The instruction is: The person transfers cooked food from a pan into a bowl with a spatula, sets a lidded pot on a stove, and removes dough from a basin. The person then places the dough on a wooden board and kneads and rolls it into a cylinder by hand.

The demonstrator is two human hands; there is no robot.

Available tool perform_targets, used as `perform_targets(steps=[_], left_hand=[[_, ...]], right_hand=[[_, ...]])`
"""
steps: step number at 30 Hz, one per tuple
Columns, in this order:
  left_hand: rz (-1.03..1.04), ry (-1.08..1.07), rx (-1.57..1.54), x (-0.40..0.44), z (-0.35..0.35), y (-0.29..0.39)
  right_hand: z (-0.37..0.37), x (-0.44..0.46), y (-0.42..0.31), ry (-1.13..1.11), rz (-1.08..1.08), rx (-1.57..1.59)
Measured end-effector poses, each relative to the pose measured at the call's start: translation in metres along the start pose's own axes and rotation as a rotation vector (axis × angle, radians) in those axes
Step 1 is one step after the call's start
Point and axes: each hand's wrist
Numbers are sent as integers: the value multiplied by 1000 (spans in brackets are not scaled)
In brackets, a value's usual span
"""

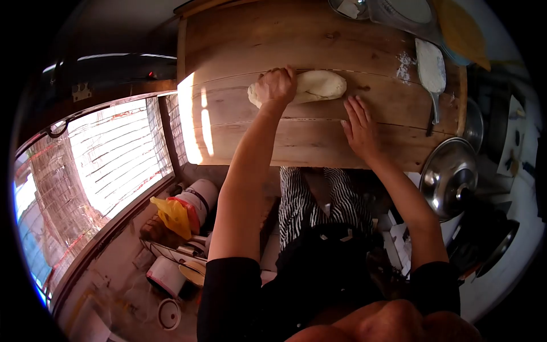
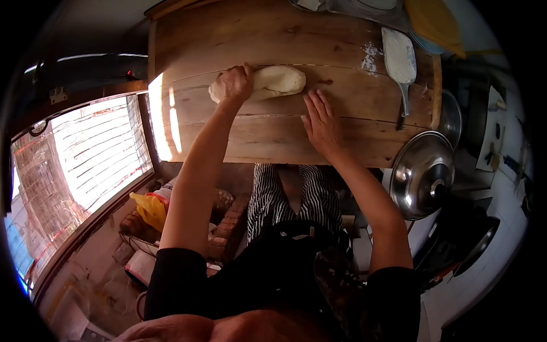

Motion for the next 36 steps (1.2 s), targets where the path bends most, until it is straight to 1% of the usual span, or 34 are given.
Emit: perform_targets(steps=[1, 2, 3, 4, 6, 8, 10, 11, 12, 13, 16, 18, 20, 21, 23, 25, 26, 30, 31, 32, 33, 35, 36], left_hand=[[-267, -237, -88, -1, -18, 6], [-270, -242, -93, 0, -23, -3], [-349, -204, -231, 1, -29, -21], [-426, -167, -364, 3, -33, -41], [-435, -66, -400, 10, -31, -95], [-511, -11, -487, 12, -30, -139], [-505, -21, -459, 10, -25, -167], [-506, -37, -413, 6, -19, -177], [-497, -46, -414, 3, -17, -177], [-471, -44, -414, 2, -15, -177], [-424, -54, -416, -3, -5, -175], [-348, 150, -271, -7, 2, -169], [-356, 139, -323, -12, 0, -166], [-321, 170, -339, -12, -1, -165], [-289, 199, -358, -14, 0, -167], [-192, 245, -308, -15, 5, -170], [-193, 252, -312, -13, 4, -172], [-122, 253, -313, -19, 2, -166], [-108, 252, -330, -21, 2, -167], [-111, 246, -327, -24, 4, -168], [-110, 219, -298, -23, 4, -168], [-104, 198, -273, -22, 3, -164], [-115, 161, -164, -24, 3, -161]], right_hand=[[6, 5, -7, -48, 15, -107], [13, 8, -14, -102, 32, -213], [27, 14, -20, -143, 82, -220], [32, 27, -27, -154, 88, -220], [35, 59, -40, -102, 122, -220], [43, 61, -50, -91, 156, -202], [43, 60, -50, -69, 173, -207], [44, 47, -54, -141, 138, -215], [44, 35, -58, -209, 105, -220], [43, 27, -60, -227, 95, -220], [38, 41, -55, -233, 93, -273], [39, 69, -56, -219, 111, -273], [44, 84, -63, -117, 191, -266], [45, 80, -63, -114, 192, -267], [44, 59, -66, -184, 163, -268], [45, 31, -70, -202, 151, -245], [47, 27, -68, -222, 132, -222], [45, 71, -68, -206, 150, -287], [49, 81, -71, -156, 187, -287], [51, 82, -74, -106, 230, -288], [52, 75, -76, -104, 234, -286], [54, 55, -85, -147, 136, -208], [53, 44, -82, -145, 139, -210]])
Point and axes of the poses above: each hand's wrist, its own x-axis towards the middle knuckle, its own z-axis out of the palm, y = z × x, and after that the axes turned 15 degrees about -y, right-handed
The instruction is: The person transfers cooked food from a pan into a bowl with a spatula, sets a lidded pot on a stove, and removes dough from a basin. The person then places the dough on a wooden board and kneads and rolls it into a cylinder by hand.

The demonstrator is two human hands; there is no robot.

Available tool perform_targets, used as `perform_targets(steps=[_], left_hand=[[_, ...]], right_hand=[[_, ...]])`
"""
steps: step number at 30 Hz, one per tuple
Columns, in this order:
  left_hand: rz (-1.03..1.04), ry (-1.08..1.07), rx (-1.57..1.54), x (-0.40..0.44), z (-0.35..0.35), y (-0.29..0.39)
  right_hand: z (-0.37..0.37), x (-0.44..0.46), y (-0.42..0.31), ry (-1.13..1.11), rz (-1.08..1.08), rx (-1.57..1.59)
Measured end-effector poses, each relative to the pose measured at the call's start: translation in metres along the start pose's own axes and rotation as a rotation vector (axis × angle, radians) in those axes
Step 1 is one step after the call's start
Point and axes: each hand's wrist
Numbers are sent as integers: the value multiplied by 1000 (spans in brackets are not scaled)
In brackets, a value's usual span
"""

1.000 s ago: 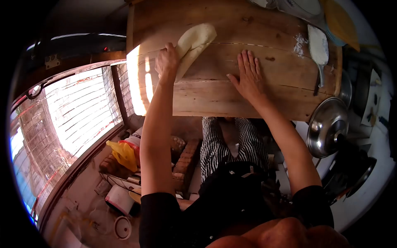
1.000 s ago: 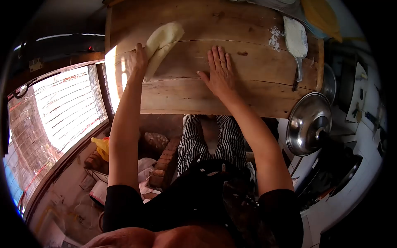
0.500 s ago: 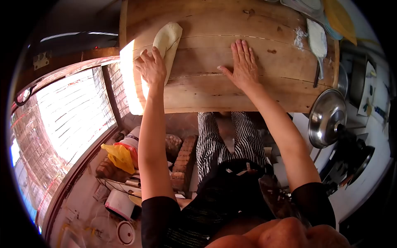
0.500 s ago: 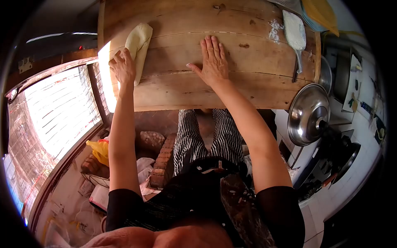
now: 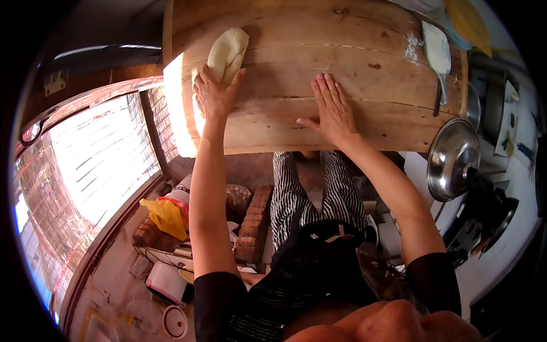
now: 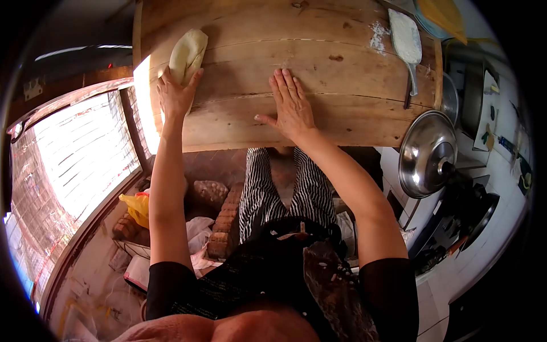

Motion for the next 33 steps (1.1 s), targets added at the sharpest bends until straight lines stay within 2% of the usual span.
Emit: perform_targets(steps=[2, 3, 8, 10, 12, 14, 16, 19, 23, 25, 26, 29, 32, 33], left_hand=[[-7, -27, 114, -1, -1, 2], [-18, -52, 146, 1, -4, 2], [-45, -123, 170, 2, -3, -1], [-9, -34, 136, -3, -4, 5], [35, -8, 110, -10, -7, 11], [57, 24, 84, -18, -8, 17], [225, 58, 59, -27, -11, 27], [275, 66, -7, -28, -9, 45], [362, 42, -102, -30, 1, 59], [407, 29, -101, -27, 7, 67], [441, 7, -91, -29, 10, 68], [520, 27, -46, -27, 24, 86], [593, 41, -51, -25, 39, 106], [666, 29, -25, -24, 46, 108]], right_hand=[[3, -19, 18, -113, -155, -156], [-2, -11, 25, -117, -162, -163], [-3, 28, -1, -15, -15, -109], [3, 21, -11, 4, 23, -7], [8, -8, 4, 16, -58, 64], [9, -20, 21, -105, -144, -164], [2, 1, 23, -79, -134, -130], [-5, 46, 7, 47, 59, -155], [-6, 12, 1, -34, 55, -197], [-1, -18, 20, -66, -219, -94], [-1, -10, 28, -69, -225, -92], [-30, 40, 43, 96, 7, -167], [-23, 14, 29, -31, -62, -180], [-22, -4, 29, 5, -140, -100]])
Point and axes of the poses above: each hand's wrist, its own x-axis towards the middle knuckle, its own z-axis out of the palm, y = z × x, and after that the axes turned 15 degrees about -y, right-handed
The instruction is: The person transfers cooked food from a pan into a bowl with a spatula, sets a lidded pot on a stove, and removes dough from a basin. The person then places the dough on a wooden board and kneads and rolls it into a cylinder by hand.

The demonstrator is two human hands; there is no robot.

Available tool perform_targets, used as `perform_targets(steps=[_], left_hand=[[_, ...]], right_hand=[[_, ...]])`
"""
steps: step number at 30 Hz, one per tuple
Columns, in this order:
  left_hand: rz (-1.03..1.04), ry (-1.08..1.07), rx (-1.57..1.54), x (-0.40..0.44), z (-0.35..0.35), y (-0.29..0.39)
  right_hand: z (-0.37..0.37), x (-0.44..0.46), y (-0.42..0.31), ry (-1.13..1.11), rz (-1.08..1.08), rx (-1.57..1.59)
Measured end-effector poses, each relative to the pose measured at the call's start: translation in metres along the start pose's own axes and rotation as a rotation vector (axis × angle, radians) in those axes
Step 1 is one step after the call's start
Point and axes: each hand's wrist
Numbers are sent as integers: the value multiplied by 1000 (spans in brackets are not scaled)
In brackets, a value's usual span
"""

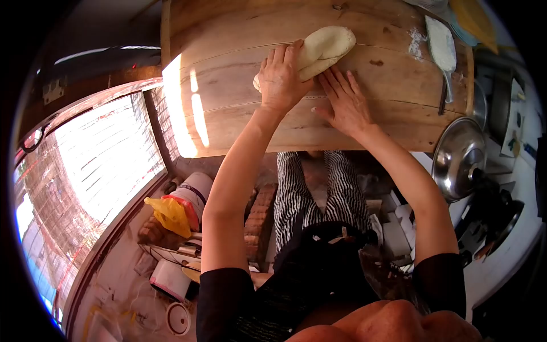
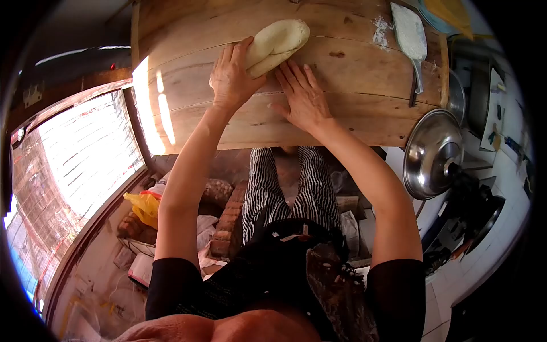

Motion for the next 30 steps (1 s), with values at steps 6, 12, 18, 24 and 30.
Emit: perform_targets(steps=[6, 12, 18, 24, 30], left_hand=[[204, -77, -111, -30, 1, 29], [-126, 161, -46, -39, 51, 59], [-209, -94, 104, 27, 34, 28], [-184, -1, 133, 94, 35, -14], [-258, 38, 204, 121, 34, -22]], right_hand=[[-44, -48, 22, 214, 26, 429], [-25, 18, 7, 420, 15, 271], [-24, 84, 25, 435, 104, 178], [-33, 145, 32, 385, 307, 200], [-52, 157, 29, 2, 531, 396]])
Point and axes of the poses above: each hand's wrist, its own x-axis towards the middle knuckle, its own z-axis out of the palm, y = z × x, and after that the axes turned 15 degrees about -y, right-handed
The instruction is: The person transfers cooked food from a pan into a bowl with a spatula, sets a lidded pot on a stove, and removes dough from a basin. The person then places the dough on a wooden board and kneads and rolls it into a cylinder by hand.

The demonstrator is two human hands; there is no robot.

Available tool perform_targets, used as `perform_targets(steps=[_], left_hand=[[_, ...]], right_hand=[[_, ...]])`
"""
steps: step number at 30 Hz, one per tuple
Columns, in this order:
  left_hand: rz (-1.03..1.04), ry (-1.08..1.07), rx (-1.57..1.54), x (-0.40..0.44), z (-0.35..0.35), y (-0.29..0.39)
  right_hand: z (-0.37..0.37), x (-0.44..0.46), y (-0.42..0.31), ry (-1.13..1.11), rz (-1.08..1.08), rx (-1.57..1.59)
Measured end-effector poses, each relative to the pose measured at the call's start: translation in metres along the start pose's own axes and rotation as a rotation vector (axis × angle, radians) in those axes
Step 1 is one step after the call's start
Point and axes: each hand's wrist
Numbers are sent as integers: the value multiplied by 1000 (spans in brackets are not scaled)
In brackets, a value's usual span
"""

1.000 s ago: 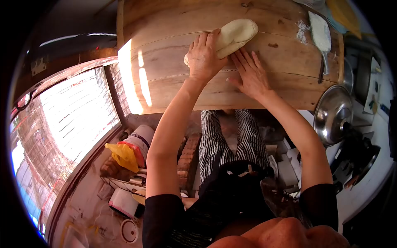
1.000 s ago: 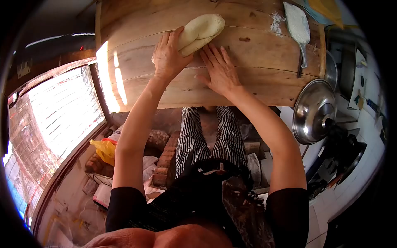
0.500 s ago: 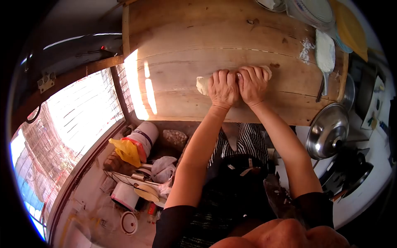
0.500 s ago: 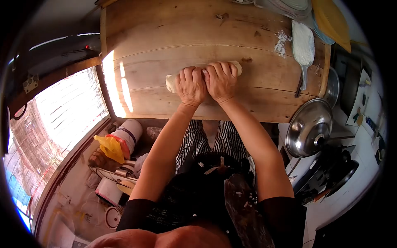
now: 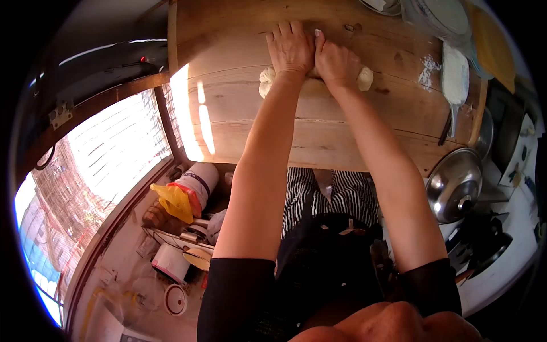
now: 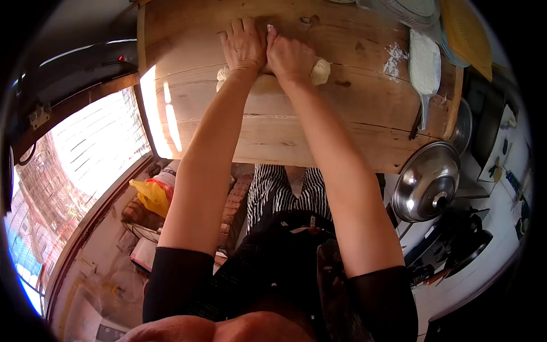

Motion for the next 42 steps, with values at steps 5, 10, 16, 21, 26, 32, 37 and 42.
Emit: perform_targets(steps=[5, 10, 16, 21, 26, 32, 37, 42], left_hand=[[47, 41, 100, -59, -3, -2], [-2, 39, -253, -181, -19, 39], [89, -58, -100, -143, -10, 20], [122, 1, -120, -91, -5, 7], [110, 58, -117, -42, -3, 0], [11, 272, 11, -10, 3, 0], [-30, -15, 31, -97, -11, 9], [55, 117, -164, -196, -10, 25]], right_hand=[[-11, -47, 10, -83, -149, -143], [34, -132, 48, 310, -422, -117], [38, -112, 42, 272, -387, -123], [19, -62, 20, 325, -369, -85], [14, -16, 10, 386, -361, -92], [12, 23, 4, 626, -448, -143], [23, -62, 24, 346, -375, -139], [50, -145, 45, 421, -495, -92]])
Point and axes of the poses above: each hand's wrist, its own x-axis towards the middle knuckle, its own z-axis out of the palm, y = z × x, and after that the axes turned 15 degrees about -y, right-handed
